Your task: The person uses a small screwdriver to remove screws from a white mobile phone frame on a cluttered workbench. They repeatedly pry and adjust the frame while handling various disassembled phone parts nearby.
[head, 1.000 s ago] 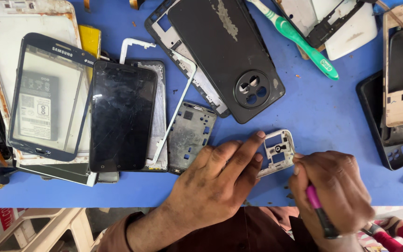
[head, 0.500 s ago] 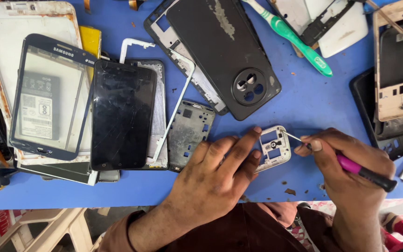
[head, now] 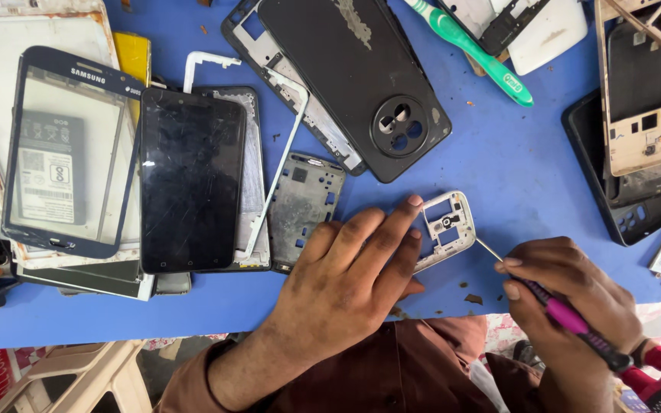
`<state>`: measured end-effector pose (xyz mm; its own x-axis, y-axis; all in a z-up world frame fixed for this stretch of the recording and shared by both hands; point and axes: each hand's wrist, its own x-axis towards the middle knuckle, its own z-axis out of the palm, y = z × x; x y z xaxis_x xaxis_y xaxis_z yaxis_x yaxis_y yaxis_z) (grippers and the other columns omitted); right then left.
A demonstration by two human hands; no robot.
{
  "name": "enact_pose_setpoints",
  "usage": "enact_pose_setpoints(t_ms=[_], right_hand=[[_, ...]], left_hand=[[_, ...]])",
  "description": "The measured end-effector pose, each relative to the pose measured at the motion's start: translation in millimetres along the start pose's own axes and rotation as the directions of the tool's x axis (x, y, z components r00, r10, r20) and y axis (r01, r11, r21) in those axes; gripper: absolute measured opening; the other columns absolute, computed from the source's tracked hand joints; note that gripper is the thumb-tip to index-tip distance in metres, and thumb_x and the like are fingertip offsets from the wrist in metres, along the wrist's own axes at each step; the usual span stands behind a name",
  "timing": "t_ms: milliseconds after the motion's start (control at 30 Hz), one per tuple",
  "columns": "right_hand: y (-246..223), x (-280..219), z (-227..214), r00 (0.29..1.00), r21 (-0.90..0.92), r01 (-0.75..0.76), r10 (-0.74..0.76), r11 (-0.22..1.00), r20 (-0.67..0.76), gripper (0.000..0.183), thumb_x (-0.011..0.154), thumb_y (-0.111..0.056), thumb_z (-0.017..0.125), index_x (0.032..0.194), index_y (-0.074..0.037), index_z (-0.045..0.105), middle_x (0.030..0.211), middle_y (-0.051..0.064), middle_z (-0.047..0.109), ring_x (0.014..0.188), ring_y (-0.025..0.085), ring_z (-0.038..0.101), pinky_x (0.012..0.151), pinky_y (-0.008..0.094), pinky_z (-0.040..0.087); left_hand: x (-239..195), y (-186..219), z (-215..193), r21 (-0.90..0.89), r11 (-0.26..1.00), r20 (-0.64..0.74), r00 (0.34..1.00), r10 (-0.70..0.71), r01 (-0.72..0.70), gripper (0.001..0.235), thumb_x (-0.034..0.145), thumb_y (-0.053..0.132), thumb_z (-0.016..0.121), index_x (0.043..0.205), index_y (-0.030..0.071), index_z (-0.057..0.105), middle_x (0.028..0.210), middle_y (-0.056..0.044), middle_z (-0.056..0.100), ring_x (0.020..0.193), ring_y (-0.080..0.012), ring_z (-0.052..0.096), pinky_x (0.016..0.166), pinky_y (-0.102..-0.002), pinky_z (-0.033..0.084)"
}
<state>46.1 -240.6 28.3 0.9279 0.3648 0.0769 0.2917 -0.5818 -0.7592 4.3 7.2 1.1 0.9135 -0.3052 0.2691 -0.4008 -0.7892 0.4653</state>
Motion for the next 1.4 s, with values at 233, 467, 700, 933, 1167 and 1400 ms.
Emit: enact_pose_setpoints(t_ms=[233, 467, 700, 933, 1167, 1400], right_hand=[[-5, 3, 17, 0.998, -0.029, 0.027, -0.029, 0.999, -0.062, 0.025, 0.081, 0.004, 0.08, 0.101, 0.002, 0.066, 0.098, 0.015, 0.072, 0.094, 0.026, 0.073, 0.079, 0.031, 0.059], [6, 2, 17, 0.996, -0.011, 0.055, -0.056, 0.998, -0.075, 0.019, 0.087, 0.004, 0.08, 0.101, -0.001, 0.067, 0.097, 0.012, 0.072, 0.091, 0.022, 0.074, 0.081, 0.03, 0.06], [12, 5, 19, 0.994, -0.012, 0.101, -0.102, 0.995, -0.033, 0.019, 0.08, 0.005, 0.079, 0.094, 0.0, 0.067, 0.092, 0.012, 0.073, 0.089, 0.025, 0.072, 0.086, 0.038, 0.057], [29, -14, 15, 0.992, 0.196, 0.105, -0.089, 0.975, -0.09, 0.014, 0.099, -0.007, 0.079, 0.104, -0.002, 0.067, 0.098, 0.012, 0.074, 0.092, 0.023, 0.075, 0.087, 0.033, 0.059], [66, -31, 15, 0.956, 0.383, 0.162, -0.047, 0.909, -0.29, 0.03, 0.113, -0.03, 0.066, 0.11, -0.001, 0.057, 0.096, 0.017, 0.071, 0.078, 0.026, 0.075, 0.073, 0.036, 0.062], [37, -19, 22, 0.982, -0.004, -0.004, 0.003, 1.0, -0.191, 0.047, 0.114, -0.037, 0.041, 0.118, 0.009, 0.049, 0.103, 0.025, 0.071, 0.096, 0.038, 0.075, 0.067, 0.035, 0.055]], left_hand=[[-2, 0, 0, -0.014, 1.0, -0.004, 1.0, -0.015, 0.015, 0.045, 0.096, 0.044, 0.073, 0.118, 0.004, 0.072, 0.147, -0.009, 0.059, 0.124, -0.0219, 0.054, 0.087, -0.036, 0.048], [-2, 0, 2, -0.044, 0.999, -0.008, 1.0, -0.026, 0.025, 0.042, 0.093, 0.038, 0.078, 0.116, 0.004, 0.072, 0.148, -0.009, 0.058, 0.124, -0.0215, 0.054, 0.088, -0.037, 0.048], [-2, -1, 1, -0.006, 1.0, 0.004, 1.0, -0.015, 0.015, 0.033, 0.095, 0.033, 0.078, 0.112, 0.005, 0.073, 0.151, -0.007, 0.056, 0.123, -0.0199, 0.054, 0.088, -0.036, 0.048], [-3, 1, 3, 0.044, 0.999, -0.063, 0.998, -0.006, 0.008, 0.02, 0.107, 0.023, 0.073, 0.122, 0.009, 0.068, 0.152, -0.004, 0.056, 0.121, -0.0195, 0.056, 0.091, -0.036, 0.049], [-8, 0, -2, -0.059, 0.998, -0.167, 0.986, -0.01, 0.0, 0.038, 0.112, 0.017, 0.072, 0.145, 0.009, 0.054, 0.15, -0.004, 0.058, 0.117, -0.0219, 0.06, 0.09, -0.036, 0.05], [-10, -2, -6, -0.042, 0.993, -0.179, 0.979, 0.1, -0.109, 0.041, 0.11, 0.02, 0.071, 0.143, 0.013, 0.046, 0.139, -0.002, 0.064, 0.096, -0.015, 0.056, 0.076, -0.03, 0.049]])
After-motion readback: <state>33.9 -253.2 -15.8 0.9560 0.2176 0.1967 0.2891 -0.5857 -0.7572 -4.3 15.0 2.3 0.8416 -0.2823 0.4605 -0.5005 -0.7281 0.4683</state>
